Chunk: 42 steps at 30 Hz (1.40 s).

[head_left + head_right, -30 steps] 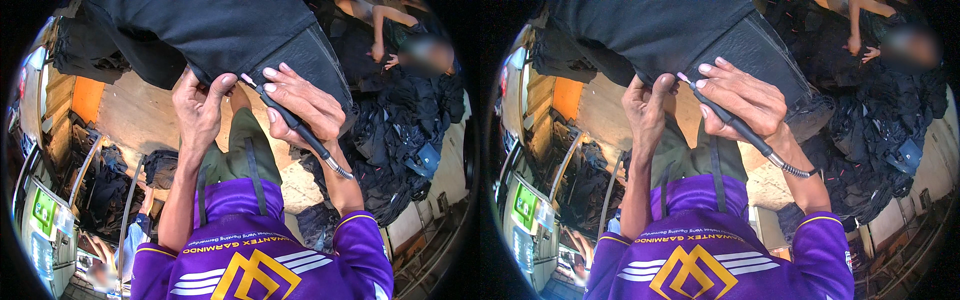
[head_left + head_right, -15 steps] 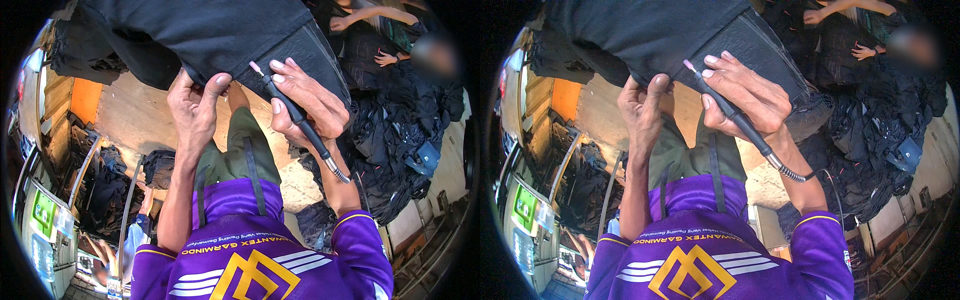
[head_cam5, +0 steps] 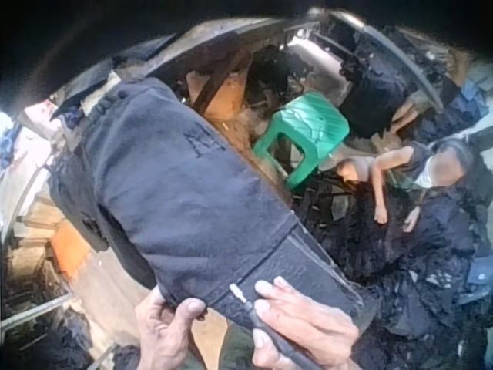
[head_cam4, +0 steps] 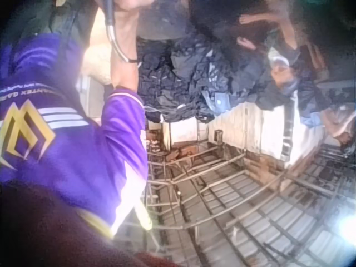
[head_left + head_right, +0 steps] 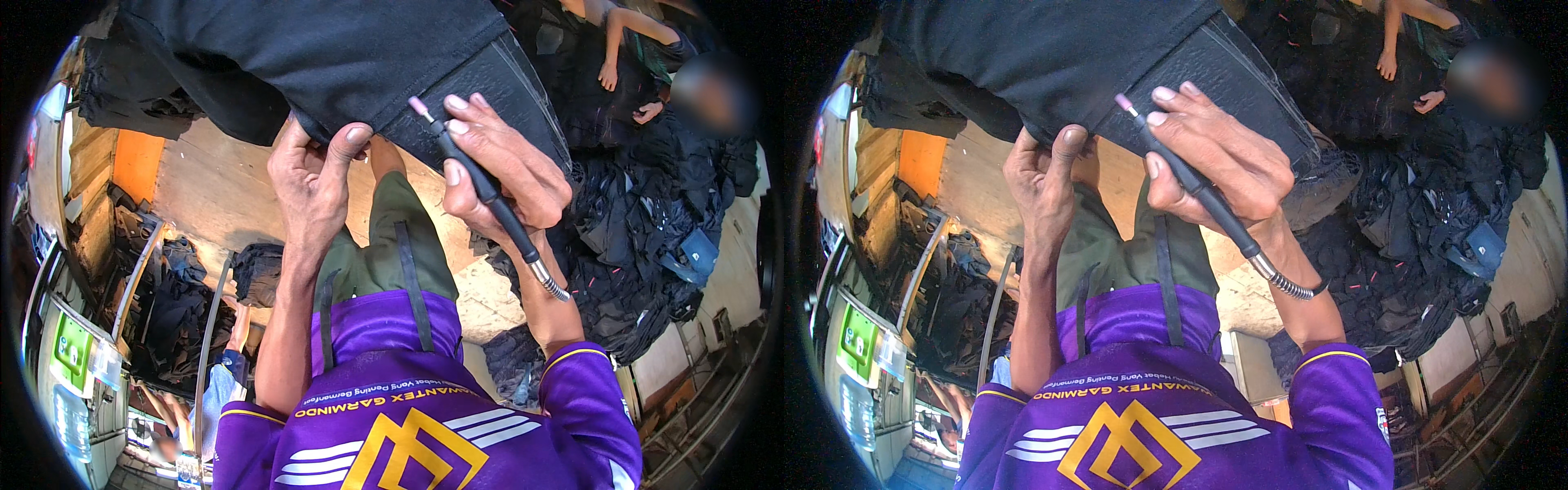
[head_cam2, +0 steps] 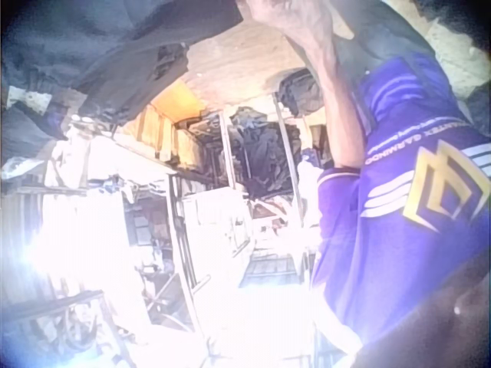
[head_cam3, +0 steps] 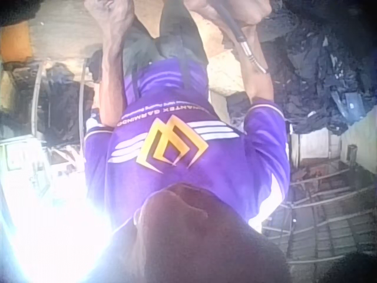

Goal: The person uses a heated rotary cutter to trim excess fabric and threads from the edges of black textile pieces. They repeatedly lift, rotate, and reposition the fabric to access different seams and edges, then place the trimmed pieces onto a pile.

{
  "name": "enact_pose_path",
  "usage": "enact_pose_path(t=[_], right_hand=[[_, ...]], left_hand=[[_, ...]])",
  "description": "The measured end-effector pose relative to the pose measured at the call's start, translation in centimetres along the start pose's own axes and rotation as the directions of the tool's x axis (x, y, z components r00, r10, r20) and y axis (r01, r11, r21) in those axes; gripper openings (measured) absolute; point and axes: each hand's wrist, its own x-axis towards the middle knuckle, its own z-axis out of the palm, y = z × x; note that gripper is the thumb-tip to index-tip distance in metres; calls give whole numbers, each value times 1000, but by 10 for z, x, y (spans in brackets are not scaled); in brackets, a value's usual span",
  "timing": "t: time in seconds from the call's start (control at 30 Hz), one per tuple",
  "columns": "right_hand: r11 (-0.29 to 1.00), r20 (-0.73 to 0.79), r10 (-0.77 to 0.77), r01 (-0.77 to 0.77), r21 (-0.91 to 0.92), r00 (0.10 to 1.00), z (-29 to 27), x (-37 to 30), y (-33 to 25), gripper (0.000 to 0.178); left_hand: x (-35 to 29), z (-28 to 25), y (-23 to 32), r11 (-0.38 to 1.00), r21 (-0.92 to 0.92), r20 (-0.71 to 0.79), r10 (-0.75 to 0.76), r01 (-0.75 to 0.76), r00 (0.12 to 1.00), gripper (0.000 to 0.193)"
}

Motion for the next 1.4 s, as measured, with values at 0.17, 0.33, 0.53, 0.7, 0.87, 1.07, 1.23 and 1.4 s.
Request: enact_pose_path(t=[0.17, 0.33, 0.53, 0.7, 0.87, 1.07, 1.23, 1.4], right_hand=[[999, 106, -21, 16, 47, 994, -2, 0, -2, 33], [990, 142, -44, 25, 138, 989, 1, -1, -2, 35], [996, 134, -33, 21, 89, 990, 1, -1, -3, 34], [999, 77, 2, -5, 39, 997, -2, -1, -2, 31], [998, -65, 64, -63, 26, 996, -7, 2, 3, 29], [998, 68, 10, -14, 63, 998, -11, 6, 8, 27], [996, 163, -13, -2, 93, 986, -9, 3, 4, 33], [996, 193, -14, -2, 84, 981, -11, 4, 3, 36]], left_hand=[[1, 3, 1, 1000, -18, -37, -21, 20, 999, 26], [1, 1, 0, 1000, -26, -27, 9, -9, 1000, 25], [2, 1, -5, 999, -52, -50, 11, -14, 999, 26], [1, -3, -12, 998, -46, -19, 33, -34, 999, 29], [12, -7, -42, 995, -54, -38, 79, -81, 996, 32], [26, -2, -85, 975, -108, -75, 185, -193, 980, 24], [23, 0, -89, 980, -143, -81, 126, -136, 989, 24], [22, -1, -84, 991, -66, -68, 114, -119, 991, 25]])
